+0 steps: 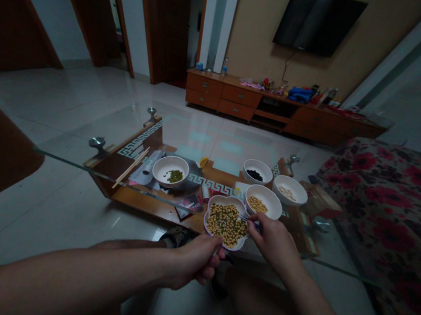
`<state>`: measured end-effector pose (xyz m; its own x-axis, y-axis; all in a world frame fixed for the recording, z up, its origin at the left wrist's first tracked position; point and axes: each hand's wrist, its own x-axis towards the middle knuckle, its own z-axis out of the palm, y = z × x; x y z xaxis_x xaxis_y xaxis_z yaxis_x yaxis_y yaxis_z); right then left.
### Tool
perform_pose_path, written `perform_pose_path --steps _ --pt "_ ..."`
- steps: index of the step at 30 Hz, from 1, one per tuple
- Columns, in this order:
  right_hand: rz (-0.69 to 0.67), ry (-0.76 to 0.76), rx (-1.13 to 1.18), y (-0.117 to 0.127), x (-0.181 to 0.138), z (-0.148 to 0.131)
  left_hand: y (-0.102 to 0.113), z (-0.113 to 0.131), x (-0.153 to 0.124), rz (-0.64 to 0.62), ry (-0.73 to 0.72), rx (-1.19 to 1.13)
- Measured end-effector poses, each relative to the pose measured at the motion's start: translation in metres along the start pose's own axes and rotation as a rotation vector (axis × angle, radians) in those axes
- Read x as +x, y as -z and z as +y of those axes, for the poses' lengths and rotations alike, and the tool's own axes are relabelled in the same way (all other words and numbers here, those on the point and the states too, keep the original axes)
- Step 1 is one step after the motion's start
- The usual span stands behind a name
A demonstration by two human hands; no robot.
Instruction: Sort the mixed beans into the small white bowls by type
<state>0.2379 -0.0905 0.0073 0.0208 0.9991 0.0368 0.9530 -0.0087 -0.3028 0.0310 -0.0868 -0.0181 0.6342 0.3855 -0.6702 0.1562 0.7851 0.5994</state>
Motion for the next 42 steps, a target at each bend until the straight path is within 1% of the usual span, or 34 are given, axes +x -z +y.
perform_pose_path --steps 8,12,18,24,28,31,34,37,40,42 --pt "-0.024 0.018 -0.014 -0.004 0.002 0.005 0.001 -0.001 0.002 0.000 0.003 -0.008" --pt "-0.012 0.042 -0.004 -0.002 0.001 0.003 0.001 -0.002 0.002 -0.004 0.004 -0.009" --pt "-0.007 0.008 -0.026 0.000 0.000 0.000 0.001 -0.001 0.000 0.004 0.006 -0.003" --pt "-0.040 -0.006 -0.061 -0.001 0.000 -0.001 0.000 0.001 0.000 0.018 0.009 0.008" --pt "-0.048 0.009 -0.070 0.000 0.000 -0.002 0.000 0.000 0.001 0.016 0.009 0.008" --pt "-0.028 0.028 -0.044 0.001 -0.001 -0.002 0.000 -0.001 -0.001 0.005 0.003 0.000" --pt "0.030 0.065 0.026 0.002 -0.002 -0.001 -0.001 -0.001 -0.001 0.007 0.001 -0.008" --pt "0.179 0.087 0.076 0.004 -0.003 0.000 0.000 -0.001 -0.001 0.010 0.010 -0.007" --pt "0.365 0.012 0.032 0.006 -0.003 0.002 0.001 -0.002 0.000 -0.001 0.006 -0.010" --pt "0.431 -0.075 -0.011 0.007 -0.002 0.004 0.003 -0.003 0.002 -0.010 0.003 -0.011"
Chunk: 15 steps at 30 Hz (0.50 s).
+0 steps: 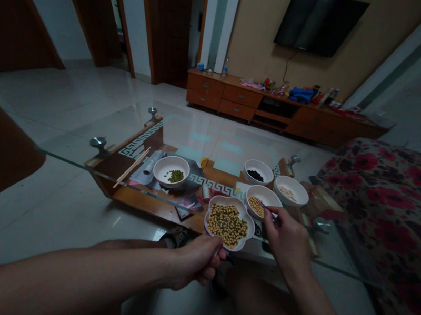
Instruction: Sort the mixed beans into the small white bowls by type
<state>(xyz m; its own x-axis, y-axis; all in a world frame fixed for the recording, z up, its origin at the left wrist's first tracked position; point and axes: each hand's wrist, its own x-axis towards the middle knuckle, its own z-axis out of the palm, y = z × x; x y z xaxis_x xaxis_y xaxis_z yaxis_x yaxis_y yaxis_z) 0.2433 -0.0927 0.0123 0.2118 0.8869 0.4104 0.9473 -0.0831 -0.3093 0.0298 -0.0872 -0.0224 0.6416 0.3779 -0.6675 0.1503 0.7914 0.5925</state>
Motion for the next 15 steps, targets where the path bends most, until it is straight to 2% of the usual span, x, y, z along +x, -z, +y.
perform_pose_path --steps 3,7,11,15 --pt "0.009 -0.079 -0.040 -0.0001 0.0011 0.0024 0.0010 -0.0007 0.0018 0.011 0.000 0.003" --pt "-0.021 -0.052 0.004 0.0003 0.0004 0.0005 0.0001 0.0005 0.0014 0.012 0.003 0.002" --pt "-0.238 0.086 0.090 -0.0010 -0.0016 -0.0041 -0.0017 0.0018 -0.0009 0.027 0.001 0.010" --pt "-0.401 0.109 0.073 -0.0036 -0.0026 -0.0054 -0.0025 0.0014 -0.0016 0.044 0.004 0.023"
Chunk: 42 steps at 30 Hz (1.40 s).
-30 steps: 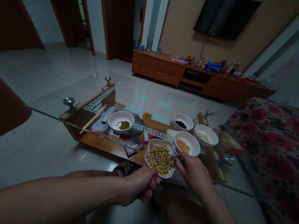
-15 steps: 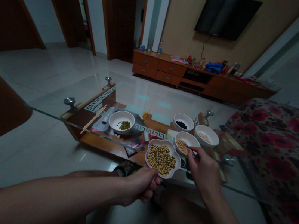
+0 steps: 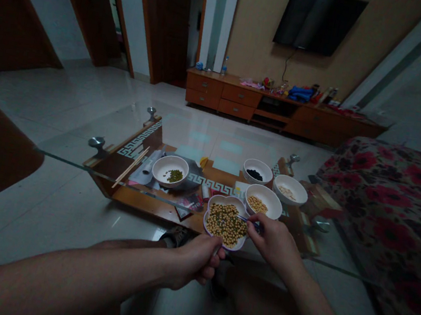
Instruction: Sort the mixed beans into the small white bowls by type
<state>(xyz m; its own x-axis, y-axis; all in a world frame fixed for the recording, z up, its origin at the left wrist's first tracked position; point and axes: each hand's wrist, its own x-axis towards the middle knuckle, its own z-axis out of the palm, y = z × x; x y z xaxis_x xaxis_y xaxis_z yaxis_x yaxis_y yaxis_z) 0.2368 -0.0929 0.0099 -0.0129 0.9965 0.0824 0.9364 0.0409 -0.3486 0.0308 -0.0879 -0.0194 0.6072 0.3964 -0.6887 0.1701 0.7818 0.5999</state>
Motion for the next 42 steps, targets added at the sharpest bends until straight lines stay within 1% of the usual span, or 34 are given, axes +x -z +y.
perform_pose_path --steps 16,24,27,31,42 --pt "-0.078 0.033 0.006 -0.0054 0.0016 0.0027 0.0010 0.0005 0.0022 -0.015 -0.013 -0.003" --pt "-0.057 0.038 0.014 -0.0046 0.0018 0.0010 -0.0020 0.0031 -0.0012 -0.015 0.002 -0.005" --pt "-0.064 0.037 0.024 -0.0064 0.0030 0.0013 -0.0028 0.0036 -0.0024 -0.001 0.001 0.003" --pt "-0.073 0.024 0.011 -0.0090 0.0046 0.0010 -0.0009 0.0024 -0.0006 -0.020 0.001 -0.012" --pt "-0.092 0.020 -0.009 -0.0097 0.0048 0.0021 0.0004 0.0001 0.0013 -0.013 0.002 -0.016"
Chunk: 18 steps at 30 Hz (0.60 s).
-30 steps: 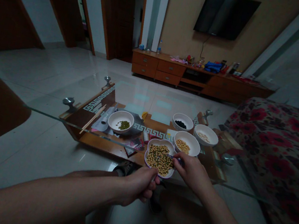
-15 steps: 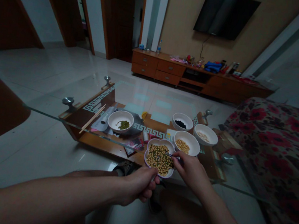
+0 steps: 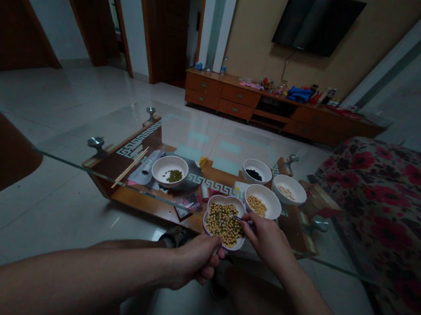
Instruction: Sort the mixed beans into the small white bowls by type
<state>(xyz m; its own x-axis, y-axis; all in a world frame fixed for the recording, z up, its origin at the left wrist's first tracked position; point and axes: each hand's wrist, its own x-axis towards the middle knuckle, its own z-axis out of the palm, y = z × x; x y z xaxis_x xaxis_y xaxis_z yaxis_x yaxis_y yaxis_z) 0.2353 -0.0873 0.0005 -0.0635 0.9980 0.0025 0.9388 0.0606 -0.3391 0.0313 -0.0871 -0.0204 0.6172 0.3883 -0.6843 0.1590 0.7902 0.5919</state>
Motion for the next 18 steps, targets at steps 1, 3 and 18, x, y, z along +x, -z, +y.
perform_pose_path --steps 1,3,18 --pt "0.001 0.002 0.001 0.0002 -0.0001 0.0001 -0.0001 0.0001 -0.0001 0.001 0.002 0.001" --pt "0.002 0.015 0.010 0.0006 -0.0003 0.0000 -0.0002 0.0005 -0.0001 -0.002 0.003 0.006" --pt "-0.010 0.005 0.037 0.0009 -0.0010 0.0012 -0.0006 0.0002 -0.0012 0.002 -0.005 0.014"
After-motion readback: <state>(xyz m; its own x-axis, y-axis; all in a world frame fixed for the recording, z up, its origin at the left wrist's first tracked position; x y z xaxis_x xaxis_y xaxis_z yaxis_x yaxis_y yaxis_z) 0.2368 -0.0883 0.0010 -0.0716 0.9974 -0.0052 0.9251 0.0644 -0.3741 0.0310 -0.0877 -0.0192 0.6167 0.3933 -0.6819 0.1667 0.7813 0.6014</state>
